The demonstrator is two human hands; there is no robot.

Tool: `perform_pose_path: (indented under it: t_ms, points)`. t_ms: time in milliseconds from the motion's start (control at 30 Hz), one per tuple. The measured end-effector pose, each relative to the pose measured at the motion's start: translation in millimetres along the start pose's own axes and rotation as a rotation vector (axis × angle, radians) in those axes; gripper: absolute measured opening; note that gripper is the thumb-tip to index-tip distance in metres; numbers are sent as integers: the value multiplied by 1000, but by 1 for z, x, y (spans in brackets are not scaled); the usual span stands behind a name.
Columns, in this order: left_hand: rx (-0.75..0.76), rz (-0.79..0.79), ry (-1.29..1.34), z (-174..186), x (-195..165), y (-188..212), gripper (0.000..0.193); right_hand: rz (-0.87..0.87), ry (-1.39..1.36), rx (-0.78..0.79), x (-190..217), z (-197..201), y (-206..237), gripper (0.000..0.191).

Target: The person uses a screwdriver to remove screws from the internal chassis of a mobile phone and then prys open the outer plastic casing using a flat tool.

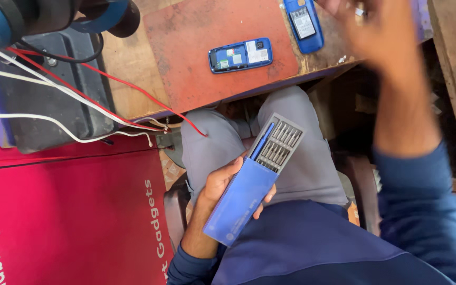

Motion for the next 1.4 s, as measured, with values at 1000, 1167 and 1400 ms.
perform_pose_path:
  t_ms: [1000, 1167, 1400]
  points:
    - [-56, -70, -275, -13, 0, -14, 95, 170, 376, -63, 112, -67, 118, 40]
    - [-87, -90, -318, -8, 0, -15, 99, 122, 356, -31, 110, -73, 115, 49]
    - [-67, -80, -245, -4, 3, -13, 102, 97, 151, -6, 94, -75, 108, 53]
Point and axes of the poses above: each hand's wrist, its own y-axis away from the middle knuckle, its own z-axis out of the back of the hand, x = y × z, the point moved 10 cm from there along -y, towards the middle knuckle, and after that the axes turned 7 degrees about x, right-handed, at the moved point
